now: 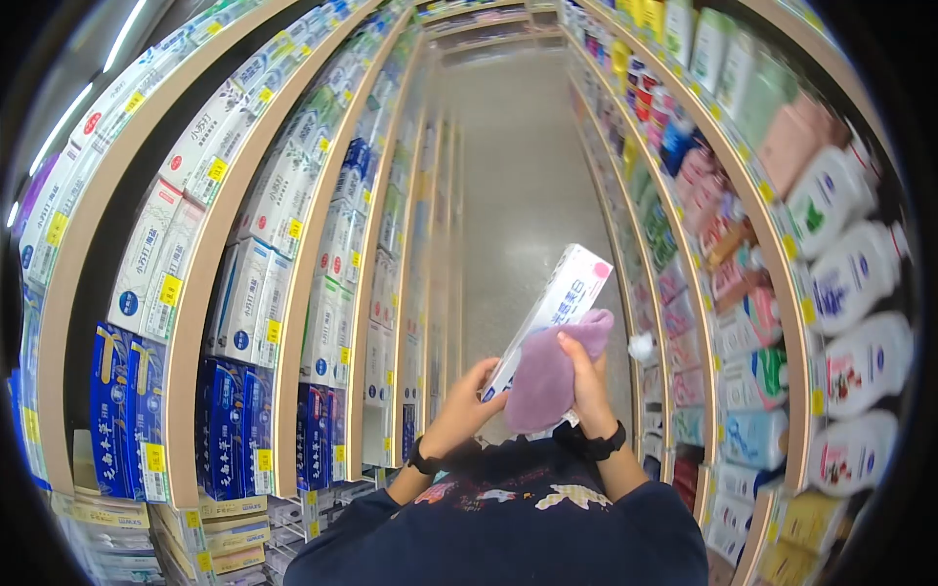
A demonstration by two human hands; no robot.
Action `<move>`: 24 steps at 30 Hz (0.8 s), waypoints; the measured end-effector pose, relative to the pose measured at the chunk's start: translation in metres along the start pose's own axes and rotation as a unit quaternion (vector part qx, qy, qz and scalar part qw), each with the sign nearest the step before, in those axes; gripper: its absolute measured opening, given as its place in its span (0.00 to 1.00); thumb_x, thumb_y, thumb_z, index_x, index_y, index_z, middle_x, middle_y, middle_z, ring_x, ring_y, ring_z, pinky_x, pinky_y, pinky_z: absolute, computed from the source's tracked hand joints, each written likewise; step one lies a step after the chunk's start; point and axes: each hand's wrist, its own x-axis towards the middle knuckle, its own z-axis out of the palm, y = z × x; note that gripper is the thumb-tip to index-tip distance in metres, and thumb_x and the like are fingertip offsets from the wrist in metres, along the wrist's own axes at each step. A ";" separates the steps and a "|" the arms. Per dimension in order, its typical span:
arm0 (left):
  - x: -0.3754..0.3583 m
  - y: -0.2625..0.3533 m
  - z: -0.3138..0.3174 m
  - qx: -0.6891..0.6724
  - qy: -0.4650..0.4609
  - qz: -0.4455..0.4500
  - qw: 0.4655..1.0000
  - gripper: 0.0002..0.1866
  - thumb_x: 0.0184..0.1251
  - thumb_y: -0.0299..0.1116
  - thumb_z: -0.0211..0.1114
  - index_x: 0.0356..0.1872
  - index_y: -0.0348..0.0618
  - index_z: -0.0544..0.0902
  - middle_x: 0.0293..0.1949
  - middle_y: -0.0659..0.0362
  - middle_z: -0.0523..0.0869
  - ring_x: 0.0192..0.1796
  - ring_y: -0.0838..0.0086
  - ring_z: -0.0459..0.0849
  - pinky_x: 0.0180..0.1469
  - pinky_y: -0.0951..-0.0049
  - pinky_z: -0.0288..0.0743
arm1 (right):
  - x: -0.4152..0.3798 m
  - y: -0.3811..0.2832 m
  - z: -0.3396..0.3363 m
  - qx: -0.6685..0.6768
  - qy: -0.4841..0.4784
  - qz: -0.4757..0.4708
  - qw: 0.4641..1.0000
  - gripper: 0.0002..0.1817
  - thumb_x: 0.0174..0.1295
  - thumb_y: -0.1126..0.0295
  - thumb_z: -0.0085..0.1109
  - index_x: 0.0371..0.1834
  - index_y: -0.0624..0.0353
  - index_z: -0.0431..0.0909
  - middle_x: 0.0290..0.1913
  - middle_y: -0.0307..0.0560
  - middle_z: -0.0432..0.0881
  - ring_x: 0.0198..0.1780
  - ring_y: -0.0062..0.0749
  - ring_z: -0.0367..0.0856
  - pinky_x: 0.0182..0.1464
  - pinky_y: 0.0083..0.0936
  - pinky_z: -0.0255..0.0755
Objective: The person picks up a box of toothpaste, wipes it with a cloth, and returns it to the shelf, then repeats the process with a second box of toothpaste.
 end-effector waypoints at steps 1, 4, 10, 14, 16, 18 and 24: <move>0.010 -0.008 -0.007 0.011 0.019 0.012 1.000 0.26 0.57 0.36 0.71 0.55 0.37 0.74 0.39 0.50 0.83 0.42 0.69 0.83 0.42 0.71 0.76 | 0.014 0.005 0.009 -0.015 -0.023 -0.002 1.000 0.16 0.61 0.67 0.58 0.49 0.63 0.73 0.42 0.42 0.79 0.43 0.25 0.78 0.47 0.23 0.73; 0.043 -0.016 -0.027 0.008 0.067 0.023 0.997 0.26 0.56 0.36 0.72 0.54 0.36 0.74 0.41 0.47 0.84 0.43 0.63 0.84 0.45 0.67 0.76 | 0.065 0.020 0.029 -0.032 -0.057 0.009 0.998 0.17 0.61 0.66 0.59 0.49 0.64 0.74 0.43 0.42 0.79 0.44 0.25 0.78 0.47 0.22 0.72; 0.132 0.006 -0.077 0.132 0.177 0.037 0.975 0.25 0.56 0.34 0.71 0.53 0.35 0.75 0.45 0.47 0.82 0.46 0.63 0.83 0.49 0.70 0.74 | 0.180 0.019 0.086 -0.083 -0.125 0.021 0.988 0.17 0.60 0.67 0.60 0.49 0.65 0.74 0.43 0.44 0.80 0.43 0.25 0.79 0.47 0.22 0.74; 0.208 0.024 -0.107 0.204 0.219 0.062 0.952 0.27 0.55 0.35 0.72 0.54 0.34 0.74 0.46 0.45 0.82 0.47 0.57 0.82 0.48 0.66 0.75 | 0.267 0.006 0.130 -0.067 -0.166 0.028 0.983 0.18 0.60 0.68 0.61 0.49 0.66 0.74 0.43 0.45 0.81 0.43 0.26 0.80 0.47 0.23 0.74; 0.243 0.032 -0.122 0.222 0.238 0.074 0.943 0.28 0.55 0.36 0.72 0.55 0.34 0.73 0.47 0.45 0.81 0.47 0.55 0.81 0.48 0.65 0.75 | 0.307 0.003 0.147 -0.065 -0.178 0.033 0.981 0.18 0.60 0.68 0.61 0.50 0.67 0.74 0.43 0.45 0.81 0.43 0.26 0.80 0.47 0.23 0.74; 0.282 0.041 -0.138 0.287 0.245 0.080 0.923 0.29 0.53 0.35 0.72 0.55 0.35 0.72 0.46 0.46 0.80 0.47 0.53 0.80 0.46 0.63 0.75 | 0.344 -0.003 0.159 -0.070 -0.199 0.048 0.976 0.19 0.59 0.69 0.61 0.51 0.67 0.73 0.45 0.45 0.80 0.45 0.27 0.79 0.48 0.24 0.74; 0.369 0.046 -0.166 0.342 0.248 0.142 0.895 0.28 0.52 0.34 0.72 0.53 0.37 0.71 0.42 0.48 0.78 0.45 0.53 0.79 0.44 0.61 0.74 | 0.410 -0.008 0.184 -0.102 -0.215 0.064 0.969 0.21 0.58 0.71 0.62 0.54 0.65 0.70 0.47 0.45 0.79 0.47 0.28 0.78 0.51 0.25 0.73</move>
